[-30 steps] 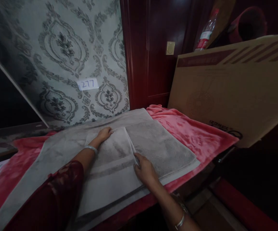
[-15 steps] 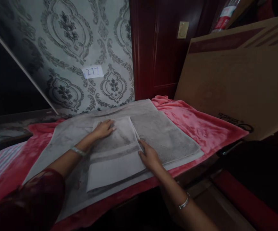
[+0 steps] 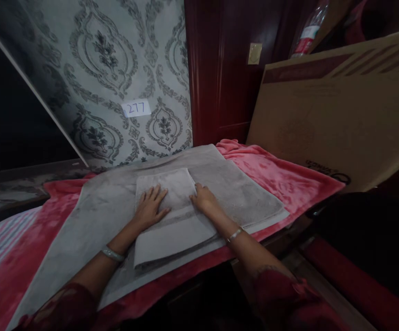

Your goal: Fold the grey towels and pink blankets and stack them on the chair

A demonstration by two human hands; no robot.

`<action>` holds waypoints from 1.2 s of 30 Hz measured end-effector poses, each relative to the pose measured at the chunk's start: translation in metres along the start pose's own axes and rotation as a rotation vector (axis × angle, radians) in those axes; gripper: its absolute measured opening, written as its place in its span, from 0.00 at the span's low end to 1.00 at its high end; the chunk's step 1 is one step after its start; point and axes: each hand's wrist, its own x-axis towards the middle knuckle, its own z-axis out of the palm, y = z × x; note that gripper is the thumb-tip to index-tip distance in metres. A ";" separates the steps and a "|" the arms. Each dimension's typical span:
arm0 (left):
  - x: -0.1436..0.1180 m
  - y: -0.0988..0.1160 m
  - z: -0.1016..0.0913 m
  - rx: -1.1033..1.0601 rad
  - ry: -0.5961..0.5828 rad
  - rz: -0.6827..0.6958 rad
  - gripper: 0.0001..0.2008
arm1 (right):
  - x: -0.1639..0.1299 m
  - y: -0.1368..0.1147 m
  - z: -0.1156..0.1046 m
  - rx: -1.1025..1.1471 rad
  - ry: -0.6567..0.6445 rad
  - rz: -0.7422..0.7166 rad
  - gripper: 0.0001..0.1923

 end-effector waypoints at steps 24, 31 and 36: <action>0.119 -0.019 -0.021 -0.102 -0.130 0.019 0.24 | 0.018 0.006 0.012 0.086 0.010 0.009 0.16; 0.217 0.007 0.000 -0.150 -0.170 -0.114 0.15 | -0.045 0.036 0.016 0.128 0.062 -0.049 0.16; 0.232 0.008 0.018 -0.183 -0.156 -0.157 0.09 | -0.063 0.043 0.023 0.139 0.053 0.022 0.08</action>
